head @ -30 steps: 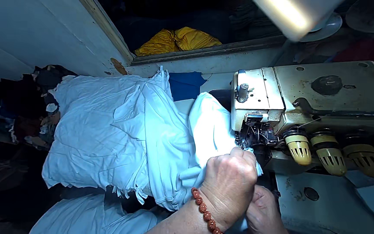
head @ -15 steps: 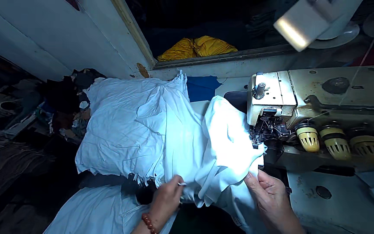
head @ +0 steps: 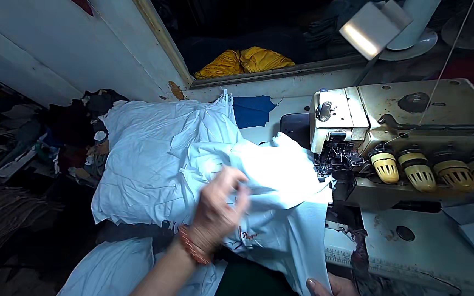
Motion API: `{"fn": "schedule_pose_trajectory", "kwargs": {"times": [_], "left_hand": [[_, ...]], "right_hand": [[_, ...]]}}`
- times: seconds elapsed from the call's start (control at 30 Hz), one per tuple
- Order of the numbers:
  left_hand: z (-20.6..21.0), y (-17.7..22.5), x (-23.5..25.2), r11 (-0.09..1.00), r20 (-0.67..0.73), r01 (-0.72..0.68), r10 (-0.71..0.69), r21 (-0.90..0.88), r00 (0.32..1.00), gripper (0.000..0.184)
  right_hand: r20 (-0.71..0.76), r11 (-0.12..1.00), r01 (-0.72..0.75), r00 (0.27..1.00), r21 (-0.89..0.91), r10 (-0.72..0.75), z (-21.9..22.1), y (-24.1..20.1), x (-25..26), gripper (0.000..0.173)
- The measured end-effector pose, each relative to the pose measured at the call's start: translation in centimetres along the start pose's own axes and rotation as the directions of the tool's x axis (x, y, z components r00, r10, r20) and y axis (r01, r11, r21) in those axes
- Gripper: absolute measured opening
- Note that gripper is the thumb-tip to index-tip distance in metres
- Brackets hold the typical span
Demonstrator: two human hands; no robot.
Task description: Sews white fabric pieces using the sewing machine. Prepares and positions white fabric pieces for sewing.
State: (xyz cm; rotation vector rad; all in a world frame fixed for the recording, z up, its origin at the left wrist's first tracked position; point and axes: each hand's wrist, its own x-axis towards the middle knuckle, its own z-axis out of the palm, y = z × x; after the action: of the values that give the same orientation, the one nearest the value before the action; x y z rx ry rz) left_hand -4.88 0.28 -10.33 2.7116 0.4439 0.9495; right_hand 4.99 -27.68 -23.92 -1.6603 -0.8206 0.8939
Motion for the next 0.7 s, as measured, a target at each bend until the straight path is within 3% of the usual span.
{"fn": "schedule_pose_trajectory", "kwargs": {"times": [0.07, 0.17, 0.3, 0.47, 0.63, 0.7], "left_hand": [[4.6, 2.5, -2.7, 0.990, -0.001, -0.138, 0.139, 0.012, 0.990, 0.030], [8.6, 2.6, -4.2, 0.994, -0.160, -0.101, 0.107, 0.045, 0.981, 0.023], [8.0, 2.3, -3.8, 0.997, -0.231, -0.010, -0.008, -0.078, 0.973, 0.011], [5.9, 3.2, -2.6, 0.935, -0.128, 0.131, -0.182, -0.330, 0.975, 0.019], [2.8, 3.5, 0.1, 0.994, -0.070, -0.105, 0.104, -0.001, 0.992, 0.020], [1.9, 3.8, 1.1, 0.986, -0.009, -0.167, 0.167, 0.029, 0.986, 0.021]], "right_hand": [[0.037, 0.998, 0.050, 0.998, 0.038, -0.051, 0.0, 0.2, -0.3, 0.024], [0.084, 0.990, 0.098, 0.991, 0.102, -0.106, -0.1, 0.1, -0.7, 0.023], [0.000, 0.978, 0.106, 0.994, 0.180, -0.108, -0.6, 0.3, -0.8, 0.018], [-0.243, 0.948, 0.198, 0.960, 0.248, -0.137, -1.2, -2.2, 0.8, 0.025], [-0.348, 0.929, 0.266, 0.922, 0.258, -0.167, -1.4, -4.0, 4.0, 0.043], [-0.338, 0.924, 0.257, 0.929, 0.283, -0.154, -1.1, -4.5, 4.4, 0.047]]}}
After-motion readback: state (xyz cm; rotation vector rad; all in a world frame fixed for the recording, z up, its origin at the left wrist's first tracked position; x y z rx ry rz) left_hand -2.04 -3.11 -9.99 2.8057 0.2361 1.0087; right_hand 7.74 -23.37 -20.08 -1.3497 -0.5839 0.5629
